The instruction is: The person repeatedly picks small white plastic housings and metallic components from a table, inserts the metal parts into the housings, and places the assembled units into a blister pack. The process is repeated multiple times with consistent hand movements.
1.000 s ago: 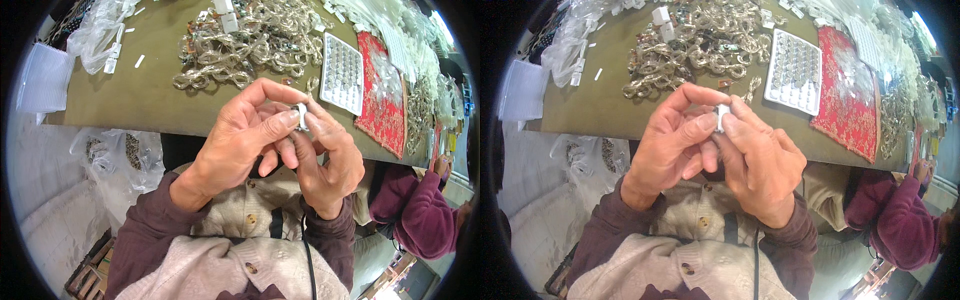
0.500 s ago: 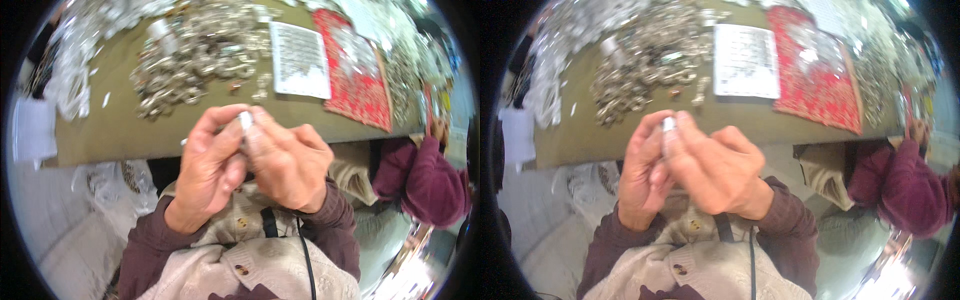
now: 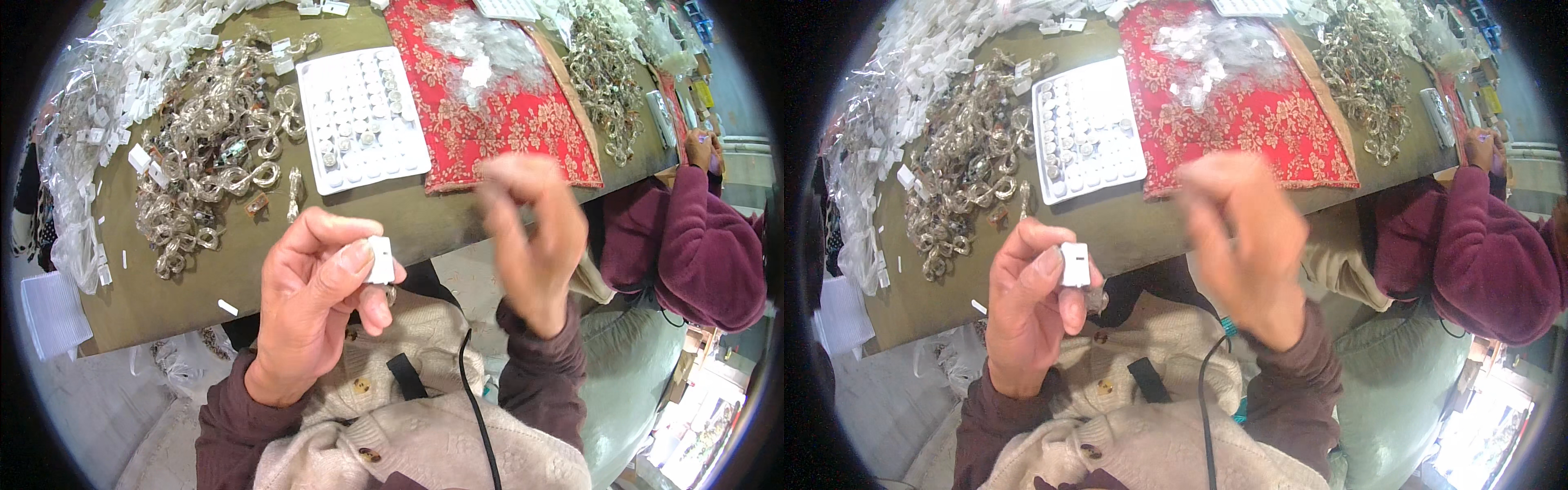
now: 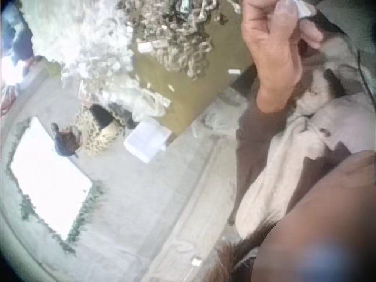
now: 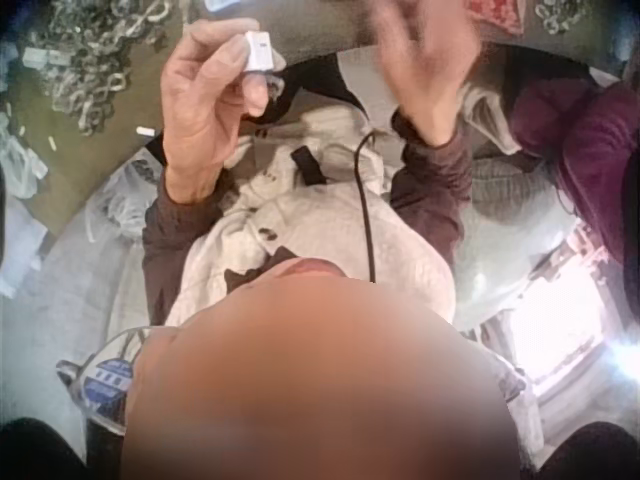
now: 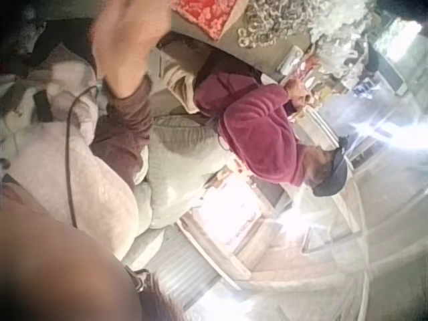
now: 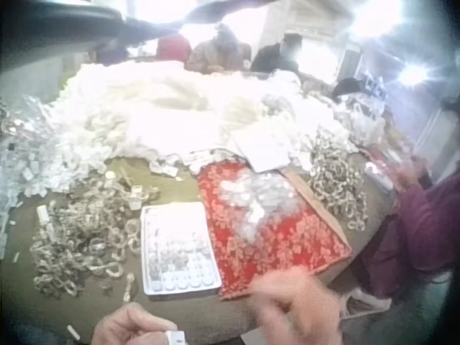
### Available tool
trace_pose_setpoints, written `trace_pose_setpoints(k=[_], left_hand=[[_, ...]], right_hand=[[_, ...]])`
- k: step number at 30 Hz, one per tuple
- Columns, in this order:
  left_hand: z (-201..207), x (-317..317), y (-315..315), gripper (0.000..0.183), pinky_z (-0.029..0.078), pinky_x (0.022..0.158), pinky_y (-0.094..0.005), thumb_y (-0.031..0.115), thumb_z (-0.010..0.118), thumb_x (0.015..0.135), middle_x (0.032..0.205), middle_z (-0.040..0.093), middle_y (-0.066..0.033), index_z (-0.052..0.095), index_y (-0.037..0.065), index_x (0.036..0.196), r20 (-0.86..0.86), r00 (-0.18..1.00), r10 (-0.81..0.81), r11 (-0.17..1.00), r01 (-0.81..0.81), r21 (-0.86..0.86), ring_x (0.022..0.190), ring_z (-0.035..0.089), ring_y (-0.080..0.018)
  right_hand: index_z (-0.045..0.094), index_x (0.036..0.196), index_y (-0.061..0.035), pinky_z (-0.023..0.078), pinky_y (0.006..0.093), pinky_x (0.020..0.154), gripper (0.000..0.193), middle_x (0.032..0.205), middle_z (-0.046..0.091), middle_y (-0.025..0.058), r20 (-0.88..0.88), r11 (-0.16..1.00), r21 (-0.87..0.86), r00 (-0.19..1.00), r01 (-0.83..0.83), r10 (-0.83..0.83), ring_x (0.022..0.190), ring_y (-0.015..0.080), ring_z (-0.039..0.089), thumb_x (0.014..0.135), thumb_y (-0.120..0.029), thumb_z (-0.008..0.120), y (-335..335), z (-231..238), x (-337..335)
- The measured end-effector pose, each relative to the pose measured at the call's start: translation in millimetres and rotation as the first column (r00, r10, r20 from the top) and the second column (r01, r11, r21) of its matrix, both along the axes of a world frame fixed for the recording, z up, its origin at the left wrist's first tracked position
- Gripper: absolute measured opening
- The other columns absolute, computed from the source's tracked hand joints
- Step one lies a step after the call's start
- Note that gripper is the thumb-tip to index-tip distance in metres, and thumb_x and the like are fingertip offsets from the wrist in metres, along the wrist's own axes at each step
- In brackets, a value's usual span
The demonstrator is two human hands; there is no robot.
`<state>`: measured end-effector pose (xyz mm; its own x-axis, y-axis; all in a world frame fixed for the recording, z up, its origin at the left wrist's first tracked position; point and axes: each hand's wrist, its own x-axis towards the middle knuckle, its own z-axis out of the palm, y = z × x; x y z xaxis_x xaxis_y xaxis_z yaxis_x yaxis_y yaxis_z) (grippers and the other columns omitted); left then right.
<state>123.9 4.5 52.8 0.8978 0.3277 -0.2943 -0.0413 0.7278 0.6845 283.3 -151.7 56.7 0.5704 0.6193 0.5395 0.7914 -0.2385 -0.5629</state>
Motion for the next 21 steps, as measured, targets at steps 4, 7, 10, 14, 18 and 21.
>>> trace_pose_setpoints(k=[4,7,10,14,18,21], left_hand=[[-1.6,17.0,1.9,0.023,0.056,0.055,-0.0237,0.016,0.058,0.100,0.091,0.068,-0.0166,0.055,-0.002,0.115,-0.030,1.000,-0.005,1.000,0.005,0.022,0.066,0.067,-0.0136],[0.2,20.3,2.7,0.025,0.058,0.059,-0.0255,0.017,0.058,0.101,0.092,0.067,-0.0156,0.054,-0.002,0.116,-0.066,0.998,0.001,0.999,0.002,0.039,0.069,0.069,-0.0149],[-0.7,20.3,3.1,0.025,0.059,0.060,-0.0262,0.017,0.056,0.101,0.094,0.066,-0.0151,0.052,-0.002,0.117,-0.063,0.998,0.015,0.999,-0.014,0.030,0.072,0.069,-0.0158],[-4.7,19.7,6.3,0.024,0.059,0.062,-0.0265,0.015,0.055,0.102,0.094,0.065,-0.0147,0.052,-0.002,0.118,-0.016,1.000,0.022,0.998,-0.023,-0.056,0.072,0.069,-0.0159],[-6.0,20.5,7.7,0.025,0.057,0.059,-0.0246,0.017,0.053,0.103,0.094,0.065,-0.0123,0.051,-0.001,0.120,-0.010,1.000,0.026,0.996,-0.027,-0.088,0.069,0.068,-0.0136],[-5.0,20.8,6.3,0.025,0.055,0.054,-0.0214,0.018,0.049,0.104,0.092,0.065,-0.0093,0.051,0.001,0.122,-0.047,0.998,0.034,0.997,-0.037,-0.065,0.064,0.065,-0.0102]], right_hand=[[0.066,0.098,-0.0043,0.049,0.0358,0.066,0.012,0.089,0.061,0.0118,0.101,0.984,-0.137,0.990,0.110,-0.096,0.077,0.0294,0.063,0.086,-0.002,0.066,3.2,-8.8,54.8],[0.066,0.096,-0.0049,0.049,0.0385,0.066,0.008,0.090,0.061,0.0116,0.119,0.964,-0.234,0.988,0.124,-0.098,0.078,0.0321,0.062,0.088,-0.006,0.065,3.2,-15.8,69.1],[0.066,0.096,-0.0058,0.049,0.0402,0.068,0.007,0.091,0.061,0.0115,0.099,0.953,-0.279,0.991,0.118,-0.094,0.080,0.0328,0.063,0.089,-0.008,0.065,2.4,-17.1,73.7],[0.063,0.100,-0.0038,0.049,0.0382,0.072,0.009,0.090,0.061,0.0129,0.176,0.967,-0.235,0.983,0.100,-0.059,0.081,0.0305,0.062,0.090,-0.005,0.062,12.2,-9.3,68.3],[0.061,0.100,0.0010,0.050,0.0319,0.071,0.011,0.088,0.062,0.0150,-0.255,1.000,-0.004,0.967,0.019,-0.019,0.077,0.0264,0.062,0.090,0.004,0.059,15.2,-1.3,18.7],[0.063,0.101,0.0019,0.051,0.0325,0.071,0.020,0.090,0.063,0.0142,-0.342,0.958,0.092,0.895,-0.272,0.287,0.079,0.0249,0.063,0.085,0.012,0.059,24.1,-7.2,-8.4]])
